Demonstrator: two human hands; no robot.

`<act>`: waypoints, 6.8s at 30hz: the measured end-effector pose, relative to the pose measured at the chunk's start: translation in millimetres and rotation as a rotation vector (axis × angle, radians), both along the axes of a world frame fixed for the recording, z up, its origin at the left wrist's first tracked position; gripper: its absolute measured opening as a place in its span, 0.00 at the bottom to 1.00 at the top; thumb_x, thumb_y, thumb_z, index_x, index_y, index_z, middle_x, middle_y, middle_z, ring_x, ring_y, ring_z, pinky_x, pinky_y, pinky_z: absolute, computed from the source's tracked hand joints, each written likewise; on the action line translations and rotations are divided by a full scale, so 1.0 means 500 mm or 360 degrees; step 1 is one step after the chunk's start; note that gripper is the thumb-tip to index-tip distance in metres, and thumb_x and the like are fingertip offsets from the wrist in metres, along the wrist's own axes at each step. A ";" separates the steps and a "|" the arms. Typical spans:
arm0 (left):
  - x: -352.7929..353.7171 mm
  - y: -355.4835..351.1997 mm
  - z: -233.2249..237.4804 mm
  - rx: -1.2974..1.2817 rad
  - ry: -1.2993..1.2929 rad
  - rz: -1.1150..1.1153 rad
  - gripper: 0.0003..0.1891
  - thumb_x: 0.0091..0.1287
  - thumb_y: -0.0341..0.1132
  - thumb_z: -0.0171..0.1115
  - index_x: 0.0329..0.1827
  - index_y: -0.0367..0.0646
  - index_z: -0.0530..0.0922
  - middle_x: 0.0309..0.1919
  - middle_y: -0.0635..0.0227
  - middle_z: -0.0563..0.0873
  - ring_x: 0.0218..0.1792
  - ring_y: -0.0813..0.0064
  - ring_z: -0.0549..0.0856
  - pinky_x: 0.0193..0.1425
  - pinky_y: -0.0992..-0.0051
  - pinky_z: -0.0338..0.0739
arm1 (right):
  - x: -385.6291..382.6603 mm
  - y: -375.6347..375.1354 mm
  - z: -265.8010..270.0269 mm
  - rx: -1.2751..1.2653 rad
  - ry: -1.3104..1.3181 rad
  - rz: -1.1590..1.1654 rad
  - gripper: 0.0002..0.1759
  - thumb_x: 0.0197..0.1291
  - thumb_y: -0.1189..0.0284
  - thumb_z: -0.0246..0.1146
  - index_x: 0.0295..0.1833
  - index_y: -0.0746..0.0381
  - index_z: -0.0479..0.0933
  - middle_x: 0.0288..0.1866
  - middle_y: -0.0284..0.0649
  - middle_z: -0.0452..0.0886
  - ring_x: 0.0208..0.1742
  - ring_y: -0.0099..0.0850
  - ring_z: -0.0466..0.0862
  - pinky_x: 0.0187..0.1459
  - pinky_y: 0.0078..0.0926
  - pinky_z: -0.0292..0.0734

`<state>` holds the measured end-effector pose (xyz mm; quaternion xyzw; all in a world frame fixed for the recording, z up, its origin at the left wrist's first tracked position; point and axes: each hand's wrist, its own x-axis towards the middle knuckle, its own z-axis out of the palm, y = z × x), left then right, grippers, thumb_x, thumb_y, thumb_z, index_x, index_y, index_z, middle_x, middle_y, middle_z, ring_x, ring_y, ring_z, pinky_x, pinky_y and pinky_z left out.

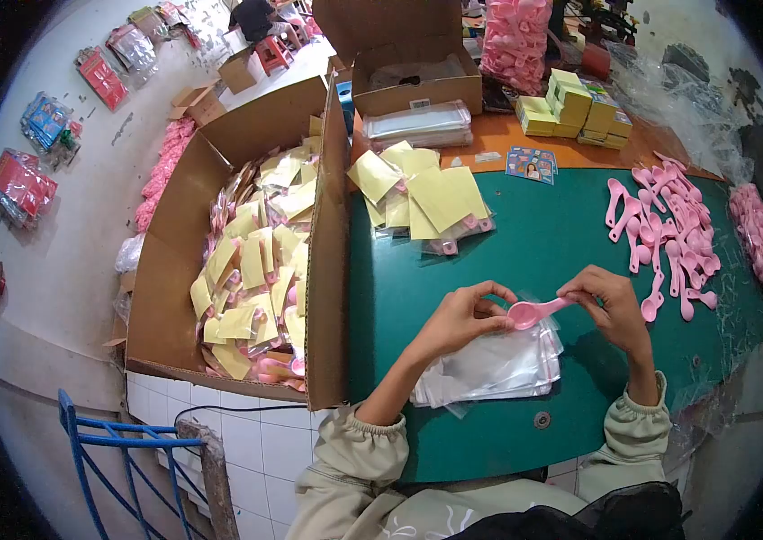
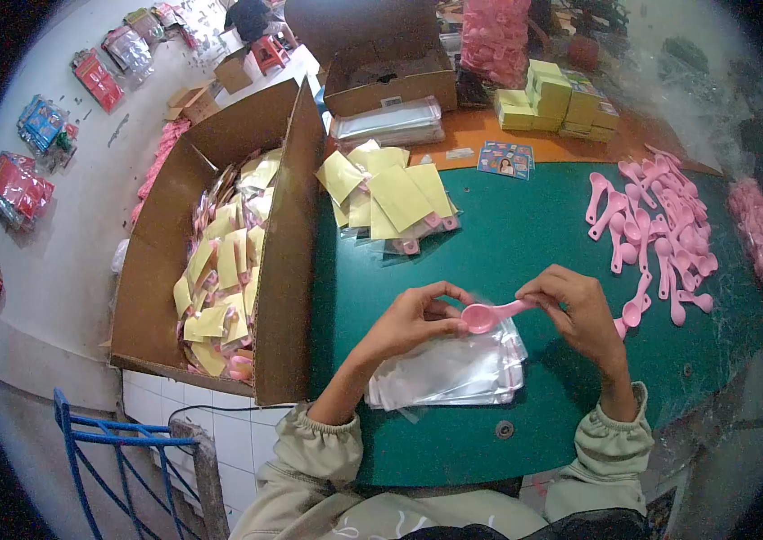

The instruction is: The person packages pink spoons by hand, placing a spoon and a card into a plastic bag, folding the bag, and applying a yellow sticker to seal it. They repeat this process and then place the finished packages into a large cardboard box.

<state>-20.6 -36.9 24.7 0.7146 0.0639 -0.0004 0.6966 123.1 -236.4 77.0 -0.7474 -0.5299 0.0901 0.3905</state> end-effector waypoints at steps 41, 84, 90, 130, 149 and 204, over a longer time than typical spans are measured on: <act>0.022 0.137 0.172 -0.0620 -0.0610 0.0539 0.15 0.72 0.41 0.49 0.48 0.38 0.76 0.39 0.57 0.85 0.38 0.71 0.86 0.41 0.75 0.83 | 0.464 0.247 -0.194 -0.0384 0.0287 -0.0423 0.24 0.41 0.63 0.71 0.45 0.59 0.78 0.42 0.44 0.76 0.50 0.41 0.74 0.52 0.36 0.69; 0.064 0.084 0.115 0.0442 -0.0359 0.0038 0.18 0.63 0.39 0.62 0.50 0.34 0.79 0.27 0.58 0.84 0.27 0.76 0.82 0.35 0.74 0.76 | 0.024 0.146 0.133 -0.0456 0.0215 0.0395 0.11 0.57 0.71 0.64 0.37 0.67 0.71 0.25 0.41 0.78 0.24 0.28 0.82 0.24 0.22 0.76; 0.054 0.083 0.118 0.0609 -0.0422 0.0135 0.23 0.62 0.43 0.63 0.53 0.34 0.77 0.30 0.52 0.85 0.34 0.66 0.87 0.37 0.71 0.77 | 0.039 0.154 0.112 -0.0241 -0.0120 0.0669 0.11 0.58 0.70 0.63 0.42 0.66 0.77 0.28 0.40 0.80 0.28 0.26 0.80 0.31 0.22 0.74; 0.011 0.125 0.165 0.0967 -0.0173 -0.0467 0.16 0.62 0.39 0.62 0.48 0.37 0.79 0.32 0.58 0.85 0.33 0.71 0.83 0.41 0.72 0.76 | 0.019 0.140 0.096 -0.0118 0.0563 0.0491 0.08 0.50 0.79 0.66 0.37 0.67 0.77 0.28 0.33 0.80 0.31 0.18 0.77 0.34 0.19 0.74; -0.044 0.013 -0.036 -0.0480 0.0067 0.0099 0.31 0.73 0.32 0.42 0.73 0.45 0.37 0.46 0.51 0.80 0.44 0.66 0.84 0.46 0.70 0.82 | 0.026 0.156 -0.041 -0.0276 0.0043 0.0053 0.10 0.58 0.71 0.61 0.44 0.60 0.80 0.40 0.39 0.80 0.39 0.31 0.79 0.42 0.25 0.74; -0.067 -0.048 0.005 -0.0598 0.0134 0.0092 0.18 0.67 0.23 0.39 0.56 0.39 0.72 0.46 0.67 0.79 0.42 0.84 0.79 0.52 0.78 0.80 | 0.349 -0.454 -0.024 -0.1260 -0.0562 -0.1151 0.25 0.47 0.76 0.66 0.52 0.67 0.69 0.52 0.45 0.76 0.53 0.38 0.76 0.51 0.30 0.70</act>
